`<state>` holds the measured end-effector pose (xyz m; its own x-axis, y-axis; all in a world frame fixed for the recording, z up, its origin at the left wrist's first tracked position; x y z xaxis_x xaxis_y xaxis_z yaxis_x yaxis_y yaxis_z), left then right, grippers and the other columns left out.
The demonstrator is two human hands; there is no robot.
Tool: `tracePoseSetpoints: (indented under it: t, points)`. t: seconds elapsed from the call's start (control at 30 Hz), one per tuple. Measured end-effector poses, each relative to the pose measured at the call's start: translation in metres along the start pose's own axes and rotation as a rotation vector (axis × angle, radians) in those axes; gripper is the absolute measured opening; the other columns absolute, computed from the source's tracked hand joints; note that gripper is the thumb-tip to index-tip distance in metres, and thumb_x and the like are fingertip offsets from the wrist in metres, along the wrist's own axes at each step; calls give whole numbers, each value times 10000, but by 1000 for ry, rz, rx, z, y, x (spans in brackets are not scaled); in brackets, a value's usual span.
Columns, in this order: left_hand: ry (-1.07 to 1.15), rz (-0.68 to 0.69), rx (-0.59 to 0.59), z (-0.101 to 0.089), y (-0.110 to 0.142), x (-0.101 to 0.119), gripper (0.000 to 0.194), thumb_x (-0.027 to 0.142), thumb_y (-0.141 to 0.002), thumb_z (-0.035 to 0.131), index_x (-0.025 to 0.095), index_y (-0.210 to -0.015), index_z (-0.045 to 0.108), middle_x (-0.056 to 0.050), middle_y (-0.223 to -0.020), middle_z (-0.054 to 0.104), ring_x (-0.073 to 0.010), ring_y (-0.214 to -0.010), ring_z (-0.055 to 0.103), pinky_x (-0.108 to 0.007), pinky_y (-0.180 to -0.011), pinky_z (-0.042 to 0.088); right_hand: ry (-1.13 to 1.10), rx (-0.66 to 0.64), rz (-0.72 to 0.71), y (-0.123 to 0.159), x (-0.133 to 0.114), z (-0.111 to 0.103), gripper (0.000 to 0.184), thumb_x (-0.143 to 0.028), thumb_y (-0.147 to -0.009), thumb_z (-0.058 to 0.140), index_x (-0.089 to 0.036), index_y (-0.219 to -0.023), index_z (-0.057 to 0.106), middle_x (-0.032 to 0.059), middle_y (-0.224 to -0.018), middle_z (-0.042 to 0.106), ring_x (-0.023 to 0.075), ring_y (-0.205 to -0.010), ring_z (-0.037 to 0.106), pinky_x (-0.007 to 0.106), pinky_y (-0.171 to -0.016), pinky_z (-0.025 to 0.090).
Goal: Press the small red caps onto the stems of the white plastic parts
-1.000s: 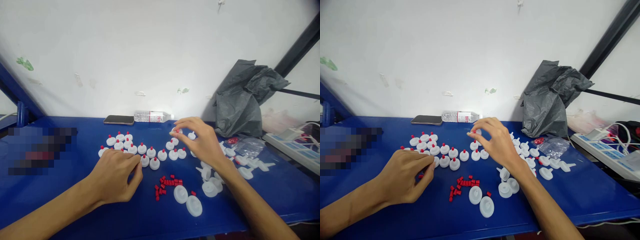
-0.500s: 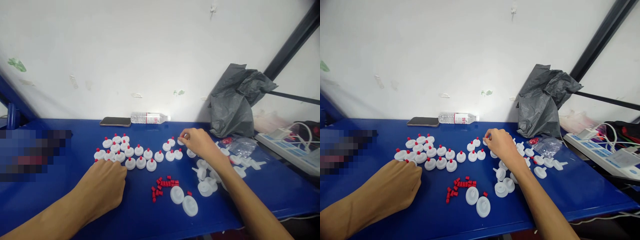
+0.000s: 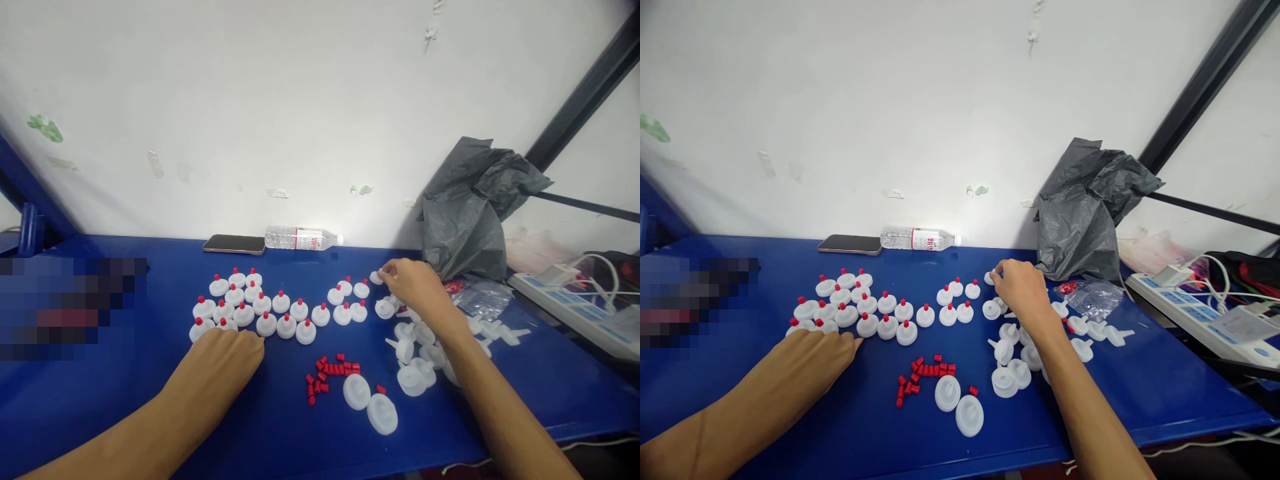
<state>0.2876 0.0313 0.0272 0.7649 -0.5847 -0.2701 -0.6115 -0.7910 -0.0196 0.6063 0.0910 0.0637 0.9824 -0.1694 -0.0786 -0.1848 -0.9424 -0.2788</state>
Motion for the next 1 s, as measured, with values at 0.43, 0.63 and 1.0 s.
tracePoseSetpoints:
  t: [0.43, 0.63, 1.0]
  points:
    - [5, 202, 206, -15, -5, 38, 213, 41, -953, 547, 161, -831, 673, -41, -633, 661, -208, -499, 628, -278, -437, 274, -69, 75, -26, 3, -18, -15, 179, -269, -997, 470, -161, -1078, 588, 125, -892, 748, 286, -828, 706, 320, -661, 392]
    - [68, 386, 527, -24, -2, 48, 515, 222, -1075, 367, 177, -600, 561, -20, -480, 549, -184, -398, 536, -306, -429, 201, -167, 151, -2, 8, -25, -28, 122, -311, -976, 506, -207, -1019, 555, 74, -804, 735, 267, -752, 694, 306, -649, 405]
    - [376, 225, 448, -35, -12, 19, 605, 312, -1100, 260, 153, -614, 583, -13, -487, 561, -113, -394, 469, -272, -478, 230, -478, 369, -196, 27, -49, -52, 135, -358, -967, 601, -230, -1003, 622, 25, -884, 750, 198, -721, 702, 297, -665, 501]
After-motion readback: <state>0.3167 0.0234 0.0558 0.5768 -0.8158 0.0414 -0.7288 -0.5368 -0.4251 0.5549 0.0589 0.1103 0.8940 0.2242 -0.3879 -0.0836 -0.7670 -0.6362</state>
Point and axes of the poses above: each hand's wrist, its own y-axis away from the middle knuckle, its own z-axis out of the palm, x = y × z, the point moved 6 cm from there along -y, towards the middle knuckle
